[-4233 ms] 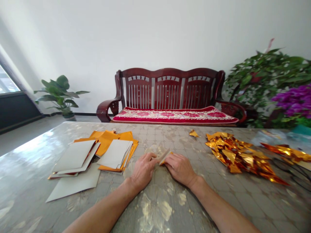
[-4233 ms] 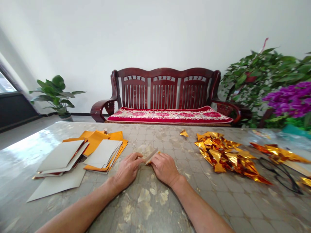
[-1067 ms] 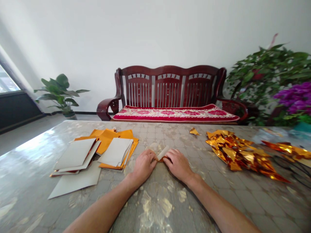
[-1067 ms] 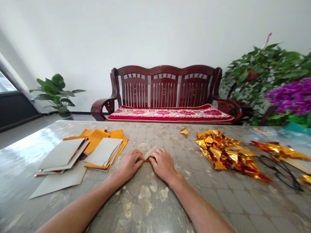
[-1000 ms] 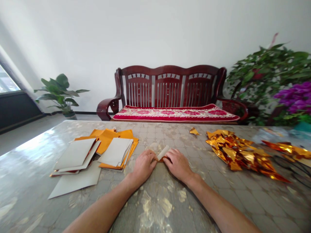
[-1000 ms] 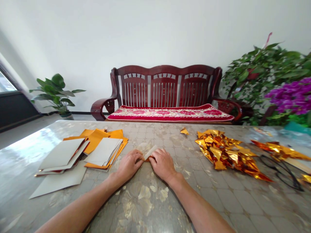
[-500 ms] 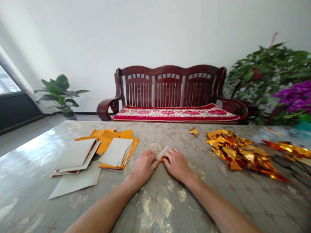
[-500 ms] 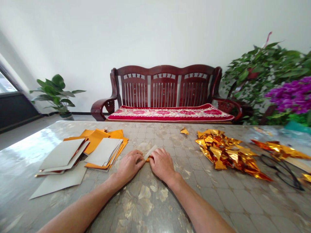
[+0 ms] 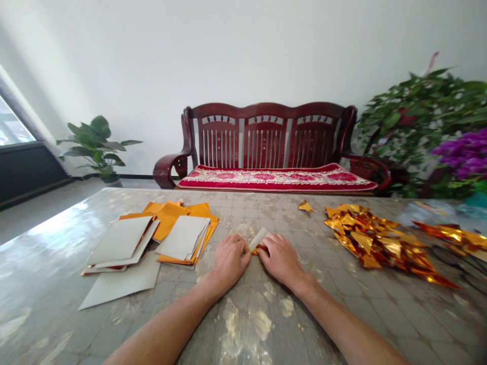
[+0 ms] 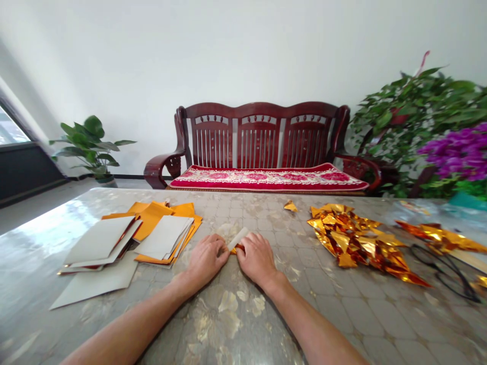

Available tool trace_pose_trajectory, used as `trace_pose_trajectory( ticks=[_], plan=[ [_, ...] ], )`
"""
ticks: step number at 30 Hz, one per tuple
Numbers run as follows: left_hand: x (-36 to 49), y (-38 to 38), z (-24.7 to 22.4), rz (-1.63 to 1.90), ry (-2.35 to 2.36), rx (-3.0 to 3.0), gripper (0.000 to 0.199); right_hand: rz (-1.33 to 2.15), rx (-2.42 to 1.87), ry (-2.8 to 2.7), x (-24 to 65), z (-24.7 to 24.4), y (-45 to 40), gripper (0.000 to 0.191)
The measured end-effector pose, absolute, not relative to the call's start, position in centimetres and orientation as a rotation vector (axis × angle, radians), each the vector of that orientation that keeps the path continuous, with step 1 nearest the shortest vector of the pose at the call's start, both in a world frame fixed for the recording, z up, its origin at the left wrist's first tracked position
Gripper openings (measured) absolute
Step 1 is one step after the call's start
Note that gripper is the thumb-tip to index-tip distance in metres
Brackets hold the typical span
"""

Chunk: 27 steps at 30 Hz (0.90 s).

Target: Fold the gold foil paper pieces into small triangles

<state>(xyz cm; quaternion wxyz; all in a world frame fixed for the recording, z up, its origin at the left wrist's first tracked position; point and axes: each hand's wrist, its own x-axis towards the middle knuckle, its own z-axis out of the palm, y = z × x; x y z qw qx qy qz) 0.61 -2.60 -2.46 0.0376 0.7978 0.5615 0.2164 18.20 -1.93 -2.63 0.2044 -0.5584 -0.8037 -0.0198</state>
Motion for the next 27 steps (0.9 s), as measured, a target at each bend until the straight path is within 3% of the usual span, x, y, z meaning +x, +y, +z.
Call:
trace_pose_trajectory(
  ticks=[17, 27],
  plan=[
    [0.58, -2.32, -2.85, 0.714, 1.787, 2.367, 0.013, 0.101, -1.621, -2.24, 18.71, -2.34, -1.94, 0.029],
    [0.59, -2.39, -2.72, 0.758, 1.784, 2.39, 0.013, 0.081, -1.738, -2.152, 18.4, -2.32, -1.79, 0.026]
  ],
)
